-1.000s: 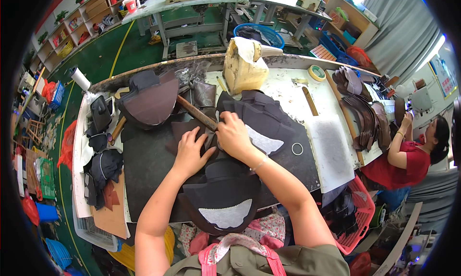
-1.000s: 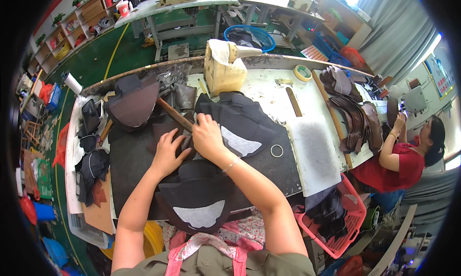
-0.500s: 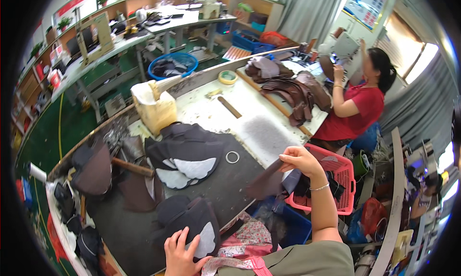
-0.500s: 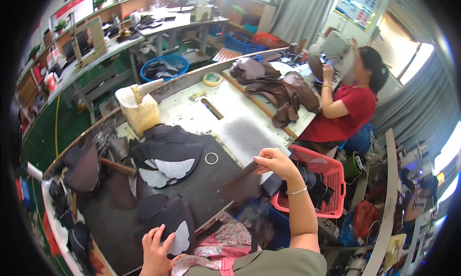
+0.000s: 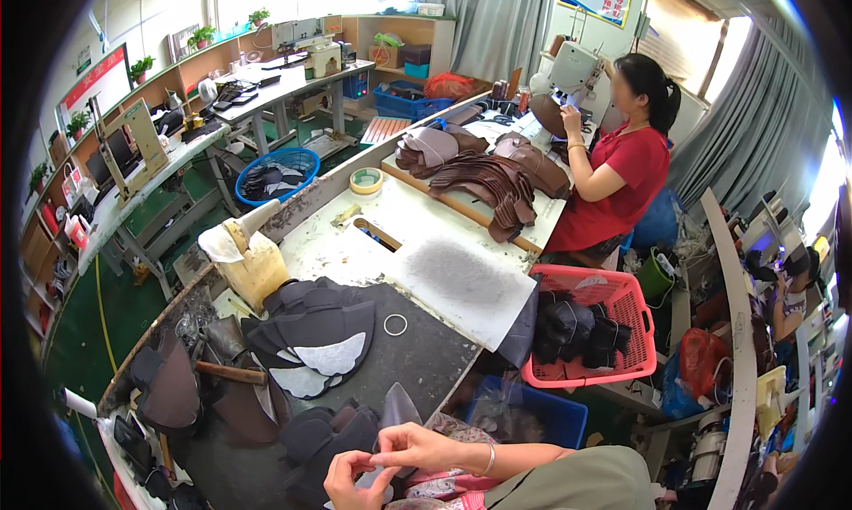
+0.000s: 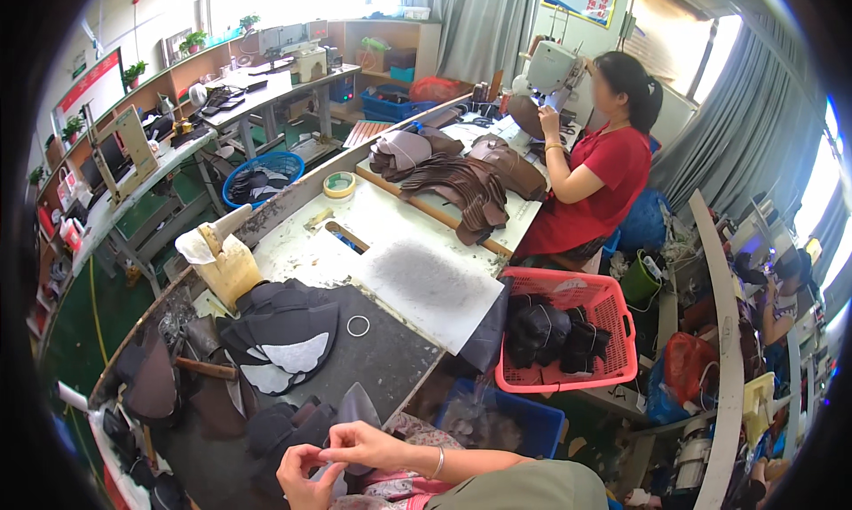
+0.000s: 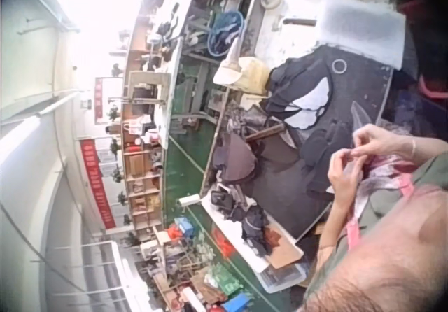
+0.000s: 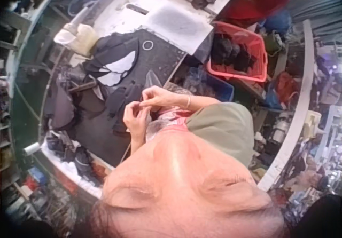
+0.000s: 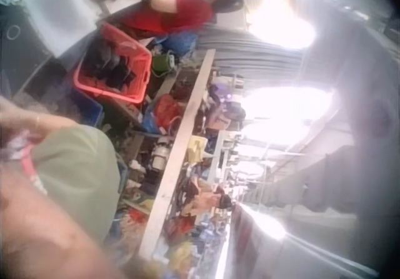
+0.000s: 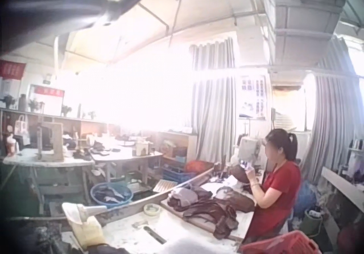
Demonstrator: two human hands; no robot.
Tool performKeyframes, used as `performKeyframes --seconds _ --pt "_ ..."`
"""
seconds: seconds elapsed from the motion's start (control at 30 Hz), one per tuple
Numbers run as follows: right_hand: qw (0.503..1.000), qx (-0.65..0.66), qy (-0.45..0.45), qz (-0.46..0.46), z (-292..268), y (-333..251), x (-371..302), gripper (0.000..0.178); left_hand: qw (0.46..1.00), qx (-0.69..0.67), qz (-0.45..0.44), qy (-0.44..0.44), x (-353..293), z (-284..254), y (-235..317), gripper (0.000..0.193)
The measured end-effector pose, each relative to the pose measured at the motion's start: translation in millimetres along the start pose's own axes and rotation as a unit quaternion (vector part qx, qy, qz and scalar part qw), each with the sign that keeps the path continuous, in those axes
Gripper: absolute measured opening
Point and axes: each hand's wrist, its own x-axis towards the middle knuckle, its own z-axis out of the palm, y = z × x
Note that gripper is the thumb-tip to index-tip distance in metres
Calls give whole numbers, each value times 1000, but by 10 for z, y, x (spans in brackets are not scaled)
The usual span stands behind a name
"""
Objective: The person aligns and attaches leather pieces onto padded shoe upper components by hand, smoothing and pressing the layers together on the workbench.
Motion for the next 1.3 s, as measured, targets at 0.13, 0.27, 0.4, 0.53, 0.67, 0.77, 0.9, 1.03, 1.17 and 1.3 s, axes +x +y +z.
performKeyframes --seconds 0.13,0.27,0.4,0.53,0.67,0.77,0.9,1.03,1.17,1.3 --pt "999 -39 -28 -7 47 -104 68 33 997 -59 -39 0 -5 -96 -114 26" --pt "995 -87 -44 -30 58 -88 190 33 996 -75 -56 -3 49 -202 12 20" --pt "993 -110 -42 -26 120 -137 210 29 996 -85 -21 -4 49 -267 -27 12" --pt "998 -57 -28 -25 164 -58 211 30 890 -401 -218 18 21 -213 -128 10" --pt "904 -281 28 -320 367 -8 110 30 822 -479 -307 32 92 -211 -224 12" --pt "861 -332 40 -383 517 -43 52 31 884 -406 -234 2 105 -160 -231 15" --pt "822 -419 14 -385 577 -291 -118 18 968 -216 -106 69 173 -147 -339 24" --pt "844 -392 69 -360 497 -324 -238 24 990 28 -96 95 235 -27 -159 13" --pt "936 -160 16 -313 380 -442 -324 27 984 88 -49 150 132 -44 -303 11" --pt "929 -262 -1 -261 317 -392 -273 23 895 -345 -280 30 132 -206 -186 10"
